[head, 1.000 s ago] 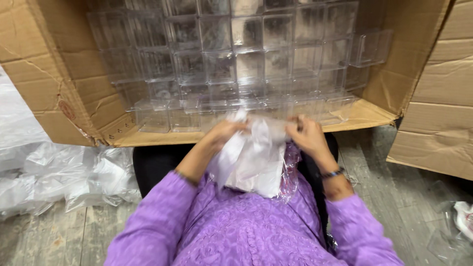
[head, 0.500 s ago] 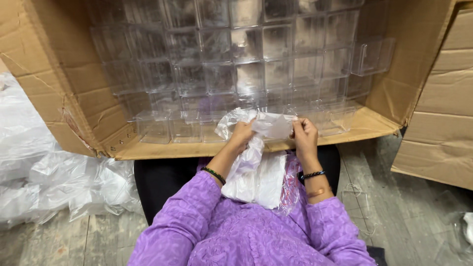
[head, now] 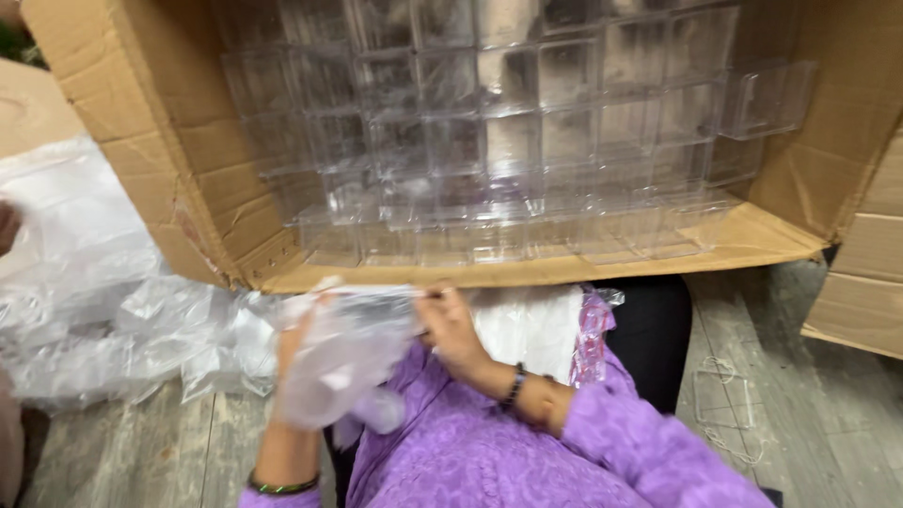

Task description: The person sits on the floor and wraps clear plastic boxes in white foam wrap, then places the wrapped boxes into a large cardboard box. They repeat this wrap-and-pack cycle for multiple boxes throughout the clip.

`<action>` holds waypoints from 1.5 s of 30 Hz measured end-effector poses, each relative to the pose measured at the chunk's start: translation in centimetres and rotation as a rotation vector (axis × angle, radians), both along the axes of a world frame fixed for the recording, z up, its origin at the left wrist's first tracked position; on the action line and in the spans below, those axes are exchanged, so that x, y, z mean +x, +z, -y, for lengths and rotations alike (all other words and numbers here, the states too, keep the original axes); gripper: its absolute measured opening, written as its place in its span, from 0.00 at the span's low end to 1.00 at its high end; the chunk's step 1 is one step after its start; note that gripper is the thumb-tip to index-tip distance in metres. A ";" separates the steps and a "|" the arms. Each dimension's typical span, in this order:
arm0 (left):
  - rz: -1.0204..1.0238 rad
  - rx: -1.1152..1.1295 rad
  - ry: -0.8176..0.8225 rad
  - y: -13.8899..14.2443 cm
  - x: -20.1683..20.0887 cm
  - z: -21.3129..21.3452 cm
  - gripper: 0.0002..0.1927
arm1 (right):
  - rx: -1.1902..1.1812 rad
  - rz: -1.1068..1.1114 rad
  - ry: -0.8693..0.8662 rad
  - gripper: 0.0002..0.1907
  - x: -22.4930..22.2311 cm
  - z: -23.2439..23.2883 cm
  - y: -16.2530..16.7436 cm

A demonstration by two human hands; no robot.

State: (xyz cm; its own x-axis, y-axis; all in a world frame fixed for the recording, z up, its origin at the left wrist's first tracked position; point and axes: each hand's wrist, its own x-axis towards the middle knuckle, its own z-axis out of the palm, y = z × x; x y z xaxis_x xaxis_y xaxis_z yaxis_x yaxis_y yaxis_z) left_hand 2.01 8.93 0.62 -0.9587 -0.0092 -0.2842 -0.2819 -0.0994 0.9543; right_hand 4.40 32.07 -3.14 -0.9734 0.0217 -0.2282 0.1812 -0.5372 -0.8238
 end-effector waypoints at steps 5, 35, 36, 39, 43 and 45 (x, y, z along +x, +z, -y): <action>-0.076 -0.115 0.335 -8.9 0.9 9.5 0.25 | 0.068 0.049 0.242 0.10 -1.2 8.3 -3.9; 0.050 0.523 0.451 -10.1 -4.6 23.2 0.23 | 1.069 -0.292 0.366 0.18 -1.1 -0.1 -1.4; 0.047 0.506 0.490 -9.2 -6.0 23.6 0.26 | 1.077 -0.259 0.367 0.18 -0.9 -0.4 -1.2; 0.090 0.418 0.573 -7.6 -9.9 24.0 0.33 | 1.109 -0.269 0.353 0.18 -0.6 -0.9 -0.8; 0.128 -0.537 0.696 -6.6 -11.8 24.8 0.42 | 1.114 -0.214 0.342 0.20 -0.8 -2.4 0.4; 0.189 -1.080 0.696 -6.6 -11.1 24.4 0.44 | 1.119 -0.230 0.303 0.21 -0.7 -3.3 1.6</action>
